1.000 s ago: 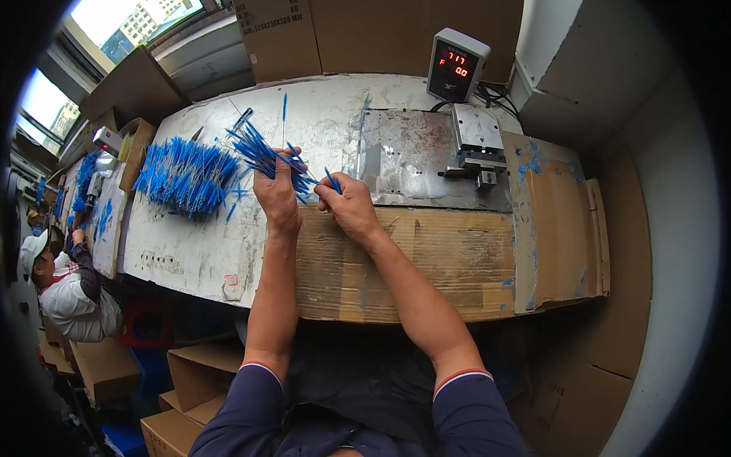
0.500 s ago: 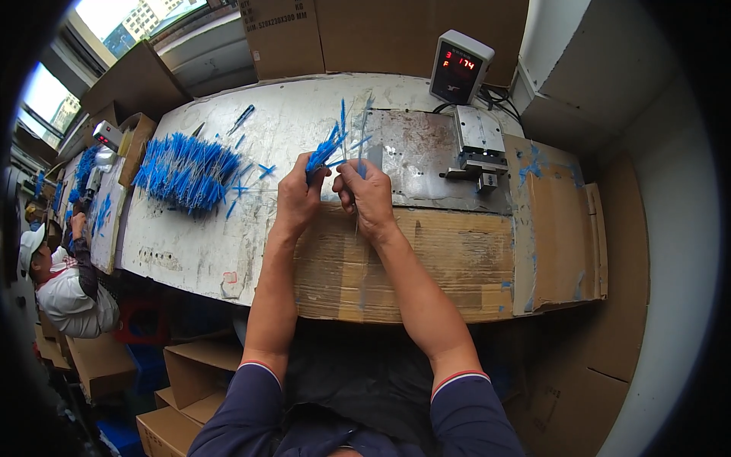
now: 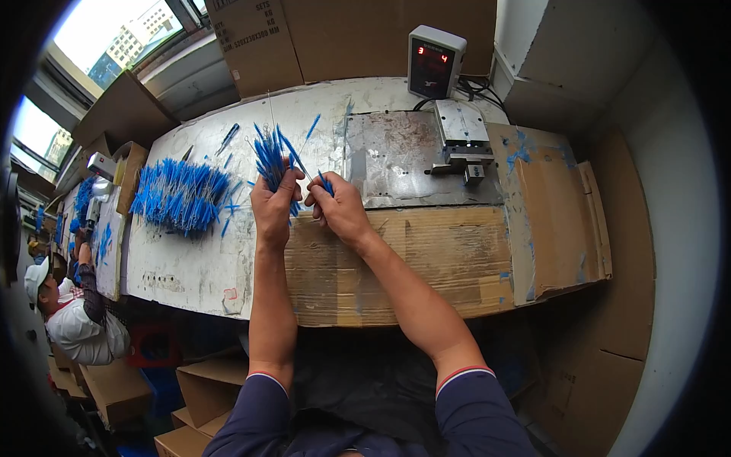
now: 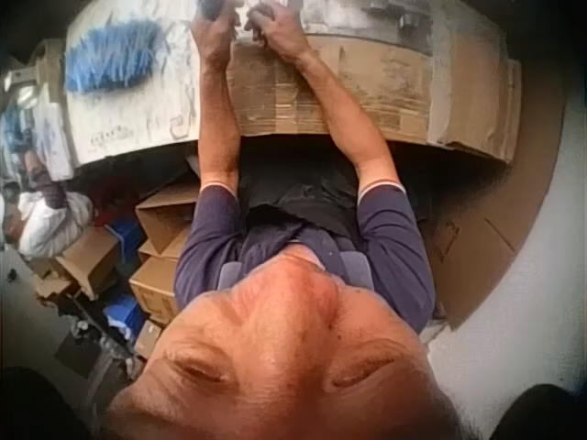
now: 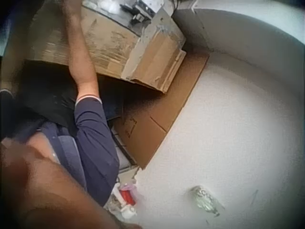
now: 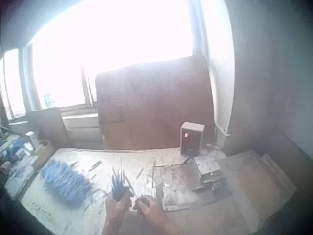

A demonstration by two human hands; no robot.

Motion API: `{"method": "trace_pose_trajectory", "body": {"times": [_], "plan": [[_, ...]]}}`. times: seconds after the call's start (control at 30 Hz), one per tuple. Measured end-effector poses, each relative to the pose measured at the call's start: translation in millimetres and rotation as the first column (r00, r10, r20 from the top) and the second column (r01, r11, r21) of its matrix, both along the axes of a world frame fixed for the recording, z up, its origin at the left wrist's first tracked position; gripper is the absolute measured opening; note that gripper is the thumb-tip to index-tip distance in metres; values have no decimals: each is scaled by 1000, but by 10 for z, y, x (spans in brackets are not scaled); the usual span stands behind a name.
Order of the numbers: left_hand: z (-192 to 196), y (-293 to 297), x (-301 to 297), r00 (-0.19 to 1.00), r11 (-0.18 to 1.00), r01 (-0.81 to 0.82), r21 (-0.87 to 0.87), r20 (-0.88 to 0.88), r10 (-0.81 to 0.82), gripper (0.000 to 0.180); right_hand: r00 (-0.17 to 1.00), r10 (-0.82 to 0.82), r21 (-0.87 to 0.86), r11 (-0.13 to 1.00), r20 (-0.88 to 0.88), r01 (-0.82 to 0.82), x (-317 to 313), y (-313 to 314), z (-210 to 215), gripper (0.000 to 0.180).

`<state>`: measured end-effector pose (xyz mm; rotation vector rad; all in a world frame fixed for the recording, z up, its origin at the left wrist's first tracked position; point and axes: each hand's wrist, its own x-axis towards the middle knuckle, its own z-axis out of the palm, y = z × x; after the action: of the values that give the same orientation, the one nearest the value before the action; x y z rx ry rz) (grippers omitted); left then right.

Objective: Assembling and sorting blue brush-like components using a machine and manually packing them into boxes.

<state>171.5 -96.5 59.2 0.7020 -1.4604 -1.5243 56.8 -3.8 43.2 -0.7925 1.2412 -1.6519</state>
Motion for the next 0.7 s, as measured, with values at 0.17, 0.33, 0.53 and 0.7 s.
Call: {"method": "trace_pose_trajectory", "body": {"times": [0.17,0.33,0.53,0.7], "plan": [[-33,42,-37,997,998,66,-21,33,-65,19,998,-38,-20,999,-50,37,14,-3,-26,14],[-25,32,-15,996,996,84,23,20,-85,19,985,-166,-99,982,-39,162,7,-14,-22,24],[72,158,-66,980,987,157,-21,125,-153,15,972,-203,-180,958,120,222,45,44,88,29],[18,118,-105,962,985,163,-48,230,-148,13,903,-297,-102,934,310,342,-179,82,17,23]]}}
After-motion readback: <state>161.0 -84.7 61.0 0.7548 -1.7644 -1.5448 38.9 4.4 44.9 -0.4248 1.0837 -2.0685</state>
